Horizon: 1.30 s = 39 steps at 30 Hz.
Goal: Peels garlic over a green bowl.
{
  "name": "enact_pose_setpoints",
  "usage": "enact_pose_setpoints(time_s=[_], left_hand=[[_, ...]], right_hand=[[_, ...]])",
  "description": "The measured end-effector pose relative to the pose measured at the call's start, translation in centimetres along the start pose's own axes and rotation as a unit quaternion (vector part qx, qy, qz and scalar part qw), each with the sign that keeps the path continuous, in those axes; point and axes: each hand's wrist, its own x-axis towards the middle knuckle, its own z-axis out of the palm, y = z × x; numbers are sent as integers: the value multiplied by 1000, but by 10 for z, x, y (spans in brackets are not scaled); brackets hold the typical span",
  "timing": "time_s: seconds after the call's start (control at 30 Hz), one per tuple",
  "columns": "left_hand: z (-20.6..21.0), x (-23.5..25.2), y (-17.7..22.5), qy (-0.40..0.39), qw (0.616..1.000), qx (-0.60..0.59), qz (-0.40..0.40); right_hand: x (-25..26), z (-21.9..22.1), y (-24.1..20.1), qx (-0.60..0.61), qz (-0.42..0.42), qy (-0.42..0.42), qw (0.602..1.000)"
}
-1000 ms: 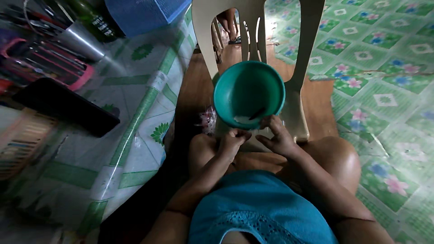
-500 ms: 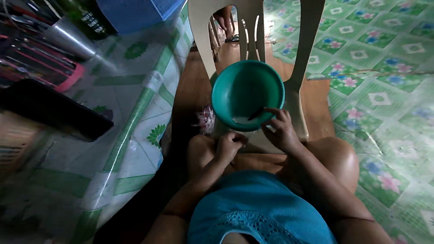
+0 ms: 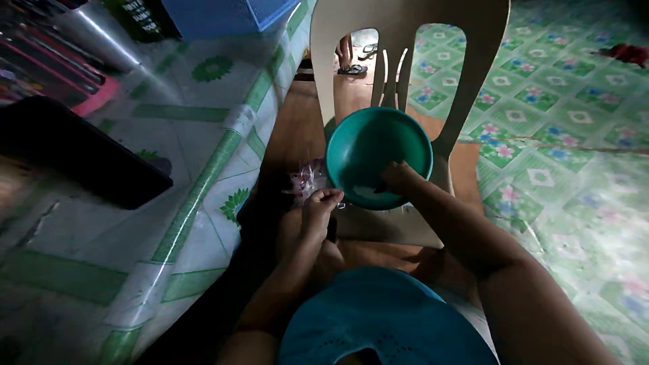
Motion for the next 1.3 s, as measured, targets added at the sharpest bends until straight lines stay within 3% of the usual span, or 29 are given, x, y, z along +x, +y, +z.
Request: enact_pose_setpoints(time_s=[0.13,0.23,0.3,0.37,0.5,0.63,0.73,0.87,1.03,1.2,1.3], left_hand=[[-6,1,-4,-5,1000,-9,-14],[-10,5,-5,8,999,-29,-14],[-9,9,-5,17,998,-57,-19],[-6,16,-5,28,995,-90,-16],[5,33,1,51,987,-147,-25],[21,52,4,30,981,-188,-36],[32,50,16,45,985,-164,-15],[27,31,40,54,988,-114,86],[33,34,-9,108,975,-72,179],[29,17,6,125,954,-125,243],[30,24,-11,118,958,-149,215]], right_hand=[[3,-6,3,-28,-47,-2,999],[-14,-30,4,-42,-33,2,999],[-30,-46,10,-10,-19,6,1000],[-49,-51,24,62,-8,73,995],[-68,-28,57,198,-6,255,946],[-78,-19,43,381,66,228,894],[-76,-1,29,425,71,303,850],[-91,11,2,438,64,379,813],[-82,58,-14,432,77,347,829],[-98,37,-19,420,27,426,801],[-90,57,-17,418,33,374,828]])
